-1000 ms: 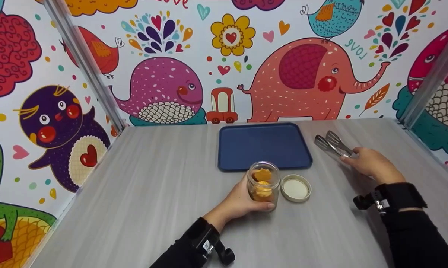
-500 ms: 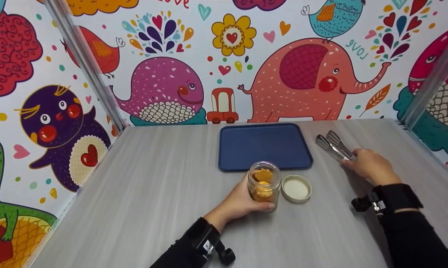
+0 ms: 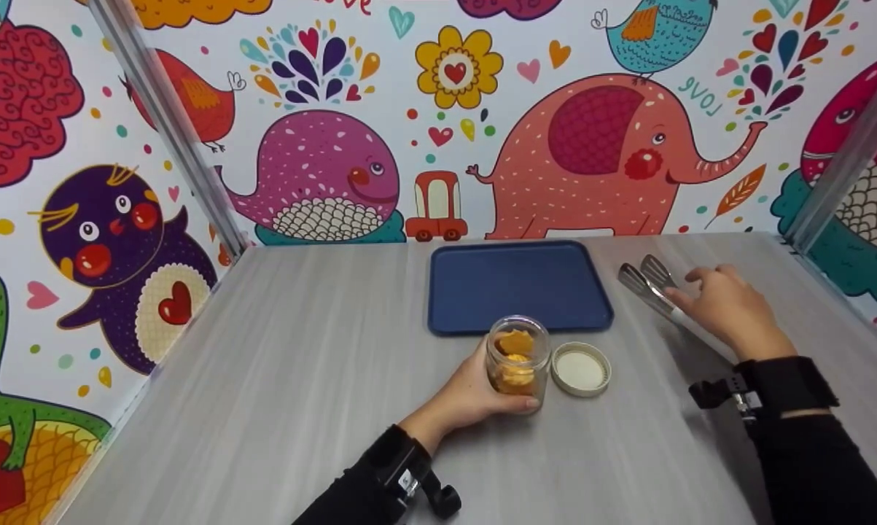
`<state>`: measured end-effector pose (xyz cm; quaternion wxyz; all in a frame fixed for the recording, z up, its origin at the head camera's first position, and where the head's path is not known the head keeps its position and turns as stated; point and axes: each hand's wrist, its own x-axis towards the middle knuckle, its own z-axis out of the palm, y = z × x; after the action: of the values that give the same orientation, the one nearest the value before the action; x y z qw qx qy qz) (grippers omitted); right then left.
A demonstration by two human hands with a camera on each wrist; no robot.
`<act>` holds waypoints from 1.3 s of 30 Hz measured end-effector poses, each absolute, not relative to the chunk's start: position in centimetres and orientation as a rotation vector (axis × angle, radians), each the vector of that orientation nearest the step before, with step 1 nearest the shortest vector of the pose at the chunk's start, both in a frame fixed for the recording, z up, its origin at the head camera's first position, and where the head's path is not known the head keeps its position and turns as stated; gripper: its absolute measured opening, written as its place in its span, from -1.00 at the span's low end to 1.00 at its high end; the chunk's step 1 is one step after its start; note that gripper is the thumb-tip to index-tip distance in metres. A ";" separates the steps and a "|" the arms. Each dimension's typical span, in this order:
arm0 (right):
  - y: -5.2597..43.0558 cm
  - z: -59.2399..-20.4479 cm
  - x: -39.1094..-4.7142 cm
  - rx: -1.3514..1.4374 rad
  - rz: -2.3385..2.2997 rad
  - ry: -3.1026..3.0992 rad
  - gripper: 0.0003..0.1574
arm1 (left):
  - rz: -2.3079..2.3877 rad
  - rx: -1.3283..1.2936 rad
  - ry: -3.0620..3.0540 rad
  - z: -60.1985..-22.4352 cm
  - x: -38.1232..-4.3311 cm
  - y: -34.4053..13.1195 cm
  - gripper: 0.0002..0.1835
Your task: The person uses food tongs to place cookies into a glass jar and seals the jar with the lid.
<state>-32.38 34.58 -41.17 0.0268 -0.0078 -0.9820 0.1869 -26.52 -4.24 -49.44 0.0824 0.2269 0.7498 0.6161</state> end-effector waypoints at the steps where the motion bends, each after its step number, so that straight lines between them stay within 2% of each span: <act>1: 34.1 -40.8 -32.3 0.028 0.603 -3.000 -0.16 | 1.838 0.676 2.241 -49.4 -26.5 -4.3 0.14; 6: 31.4 -39.1 -31.7 0.360 0.662 -2.954 -0.47 | 1.828 0.671 2.247 -49.3 -26.5 -4.3 0.15; 9: 29.9 -38.7 -31.1 0.531 0.665 -3.002 -0.54 | 1.828 0.667 2.245 -49.4 -26.5 -4.3 0.16; 12: 28.5 -38.8 -30.6 0.694 0.665 -3.050 -0.41 | 1.831 0.669 2.245 -49.4 -26.4 -4.3 0.17; 17: 26.5 -39.4 -29.6 0.906 0.585 -3.141 -0.02 | 1.843 0.678 2.241 -49.5 -26.5 -4.3 0.16; 24: 24.2 -41.2 -28.9 0.985 0.406 -3.152 0.34 | 1.850 0.675 2.210 -49.4 -26.5 -4.3 0.17; 27: 23.6 -41.9 -28.9 0.989 0.367 -3.167 0.33 | 1.852 0.673 2.205 -49.3 -26.4 -4.3 0.19; 33: 23.1 -42.7 -29.1 0.970 0.330 -3.179 0.10 | 1.849 0.667 2.212 -49.3 -26.4 -4.3 0.18; 39: 23.1 -42.2 -29.1 0.990 0.407 -3.182 0.03 | 1.853 0.669 2.222 -49.3 -26.4 -4.3 0.20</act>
<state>-29.10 23.10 -42.20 -0.1073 0.2931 -0.9423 0.1206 -26.40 -4.30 -49.30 0.0861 0.2244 0.7456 0.6216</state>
